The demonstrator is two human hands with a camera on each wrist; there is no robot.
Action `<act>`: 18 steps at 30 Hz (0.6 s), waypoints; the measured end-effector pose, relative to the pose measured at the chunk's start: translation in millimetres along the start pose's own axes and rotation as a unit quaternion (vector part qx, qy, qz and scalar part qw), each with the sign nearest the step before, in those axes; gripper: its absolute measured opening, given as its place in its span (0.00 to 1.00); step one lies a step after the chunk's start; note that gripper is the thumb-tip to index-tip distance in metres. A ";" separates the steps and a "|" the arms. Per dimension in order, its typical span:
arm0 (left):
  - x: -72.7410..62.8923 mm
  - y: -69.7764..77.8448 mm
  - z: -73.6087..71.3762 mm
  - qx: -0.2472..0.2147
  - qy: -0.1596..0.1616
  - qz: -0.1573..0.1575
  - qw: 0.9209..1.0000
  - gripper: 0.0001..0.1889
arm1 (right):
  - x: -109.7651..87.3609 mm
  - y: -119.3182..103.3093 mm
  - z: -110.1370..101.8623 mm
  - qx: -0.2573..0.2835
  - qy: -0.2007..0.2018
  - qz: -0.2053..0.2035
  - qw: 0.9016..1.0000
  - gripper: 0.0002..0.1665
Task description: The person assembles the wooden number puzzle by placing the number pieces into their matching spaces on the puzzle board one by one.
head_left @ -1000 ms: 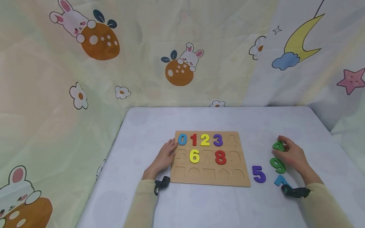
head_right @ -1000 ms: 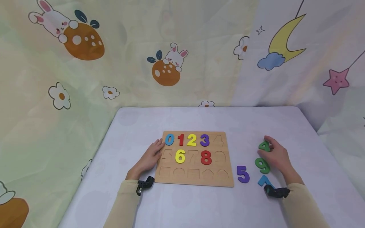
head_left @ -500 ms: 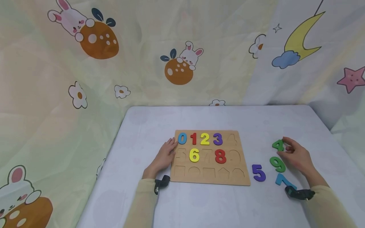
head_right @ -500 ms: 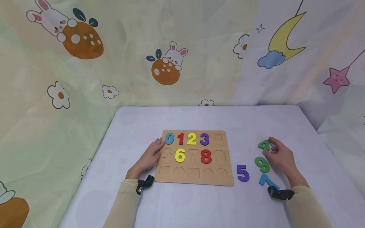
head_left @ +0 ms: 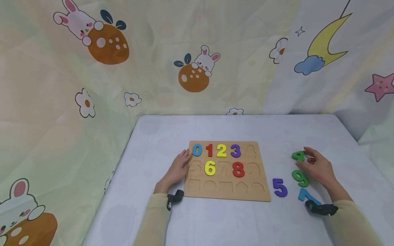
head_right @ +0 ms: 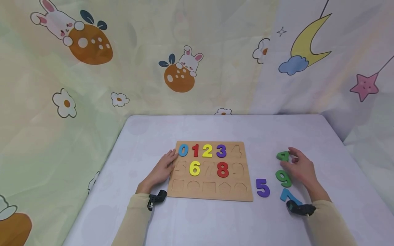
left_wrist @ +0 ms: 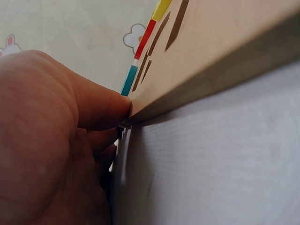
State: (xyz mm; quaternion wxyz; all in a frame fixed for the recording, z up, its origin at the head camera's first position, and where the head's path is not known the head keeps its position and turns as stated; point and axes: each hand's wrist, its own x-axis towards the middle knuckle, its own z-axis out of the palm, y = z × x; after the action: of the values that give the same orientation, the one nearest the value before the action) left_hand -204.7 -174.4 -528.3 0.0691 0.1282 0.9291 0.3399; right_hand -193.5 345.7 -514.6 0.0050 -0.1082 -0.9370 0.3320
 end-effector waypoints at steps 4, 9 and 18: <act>-0.4 0.2 0.1 -0.001 -0.001 -0.001 1.000 0.26 | 0.1 -8.1 2.1 0.001 0.003 0.007 1.000 0.46; -1.0 1.2 -0.6 0.001 -0.001 0.002 1.000 0.26 | -1.7 -15.6 7.9 0.008 0.010 0.014 1.000 0.46; -0.8 0.6 -0.3 -0.002 0.003 0.002 1.000 0.26 | -5.3 -37.6 23.0 0.026 0.013 0.004 1.000 0.44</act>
State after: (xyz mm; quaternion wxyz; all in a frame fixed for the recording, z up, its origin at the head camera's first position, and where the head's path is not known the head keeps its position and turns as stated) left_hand -203.9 -174.3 -527.7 0.0659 0.1288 0.9285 0.3419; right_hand -197.7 301.9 -508.7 0.0188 -0.1158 -0.9277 0.3544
